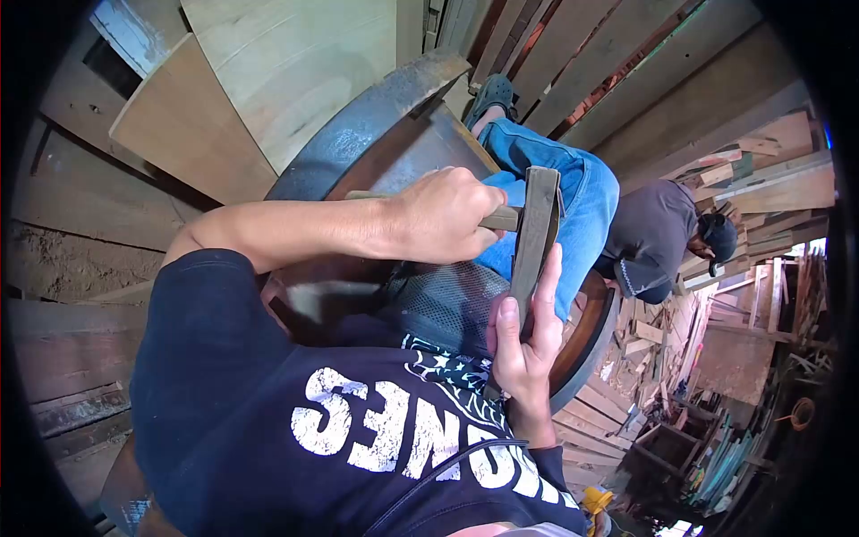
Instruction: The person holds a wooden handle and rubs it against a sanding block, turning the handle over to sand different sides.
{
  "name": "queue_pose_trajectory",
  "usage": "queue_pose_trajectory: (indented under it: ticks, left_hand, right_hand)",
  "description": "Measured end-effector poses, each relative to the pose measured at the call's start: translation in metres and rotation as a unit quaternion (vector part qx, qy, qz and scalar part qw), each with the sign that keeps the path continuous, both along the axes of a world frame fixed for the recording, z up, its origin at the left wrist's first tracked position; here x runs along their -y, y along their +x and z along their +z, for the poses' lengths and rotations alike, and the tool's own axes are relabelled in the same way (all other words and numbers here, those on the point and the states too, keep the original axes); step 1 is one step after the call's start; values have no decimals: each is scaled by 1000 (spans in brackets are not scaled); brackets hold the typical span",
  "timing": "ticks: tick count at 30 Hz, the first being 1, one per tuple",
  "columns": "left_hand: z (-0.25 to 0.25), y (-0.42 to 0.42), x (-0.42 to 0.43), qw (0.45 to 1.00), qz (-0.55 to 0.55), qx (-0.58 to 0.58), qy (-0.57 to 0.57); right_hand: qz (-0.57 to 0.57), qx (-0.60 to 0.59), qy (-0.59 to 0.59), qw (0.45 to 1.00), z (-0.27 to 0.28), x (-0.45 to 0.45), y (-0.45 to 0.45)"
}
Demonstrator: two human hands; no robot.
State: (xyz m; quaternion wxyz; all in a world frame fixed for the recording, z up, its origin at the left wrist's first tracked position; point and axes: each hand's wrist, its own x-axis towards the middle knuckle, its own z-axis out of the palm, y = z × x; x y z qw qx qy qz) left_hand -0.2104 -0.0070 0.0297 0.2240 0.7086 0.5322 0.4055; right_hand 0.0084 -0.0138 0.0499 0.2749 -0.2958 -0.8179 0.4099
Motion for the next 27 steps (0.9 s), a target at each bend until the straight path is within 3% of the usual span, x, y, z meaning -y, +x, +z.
queue_pose_trajectory:
  ticks: [13,25,27]
  left_hand:
    - [-1,4,4,999,-33,-4,-14]
    - [2,2,1,1000,6,-18,7]
    - [-1,5,3,999,-41,18,-3]
  right_hand:
    - [-8,28,73,997,-5,-2,0]
    - [-30,29,76,996,3,0,-3]
    - [-34,27,74,996,4,0,-5]
